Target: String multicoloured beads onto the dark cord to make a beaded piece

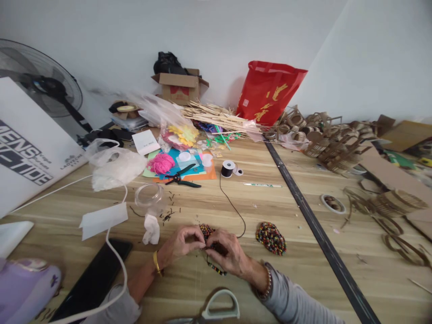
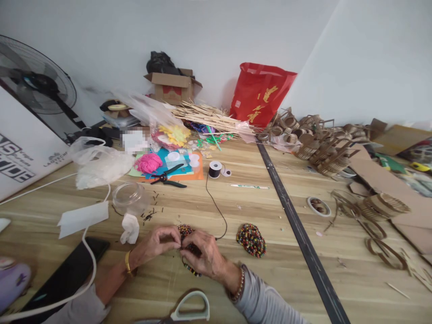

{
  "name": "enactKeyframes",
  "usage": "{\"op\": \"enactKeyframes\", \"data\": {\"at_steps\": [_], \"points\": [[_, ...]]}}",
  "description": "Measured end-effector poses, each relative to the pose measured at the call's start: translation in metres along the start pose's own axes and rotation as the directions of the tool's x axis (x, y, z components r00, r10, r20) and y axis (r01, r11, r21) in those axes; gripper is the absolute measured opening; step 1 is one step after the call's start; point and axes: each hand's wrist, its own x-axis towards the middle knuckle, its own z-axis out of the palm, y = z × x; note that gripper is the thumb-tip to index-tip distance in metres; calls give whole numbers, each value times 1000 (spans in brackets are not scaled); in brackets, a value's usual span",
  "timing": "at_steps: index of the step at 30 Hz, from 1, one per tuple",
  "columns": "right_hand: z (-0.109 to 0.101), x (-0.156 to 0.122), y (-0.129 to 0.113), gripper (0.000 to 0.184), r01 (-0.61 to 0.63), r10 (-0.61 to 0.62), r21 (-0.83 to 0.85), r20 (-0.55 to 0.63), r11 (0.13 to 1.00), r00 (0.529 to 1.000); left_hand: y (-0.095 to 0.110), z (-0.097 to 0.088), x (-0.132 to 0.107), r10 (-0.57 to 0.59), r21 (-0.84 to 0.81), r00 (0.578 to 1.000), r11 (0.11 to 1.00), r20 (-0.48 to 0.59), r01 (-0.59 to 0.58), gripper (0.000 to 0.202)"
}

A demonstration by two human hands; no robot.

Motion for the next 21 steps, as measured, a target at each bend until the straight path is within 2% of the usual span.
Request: {"op": "enactKeyframes", "data": {"at_steps": [4,8,13,21], "points": [[1,-1,1,7,3,-3,-13,-4,1000,1000,-1,1,0,2,20,1000,1000,0,-2,21],[0,-1,0,16,-6,6,-6,20,1000,1000,-1,3,0,7,11,1000,1000,-22,-6,21],[3,-1,2,6,8,-8,-15,-2,1000,1000,-1,3,-1,19,22,999,1000,-29,-19,20],[2,0,3,9,13,-13,-24,7,1000,1000,-1,3,-1,15,91,999,996,-32,-12,18]]}}
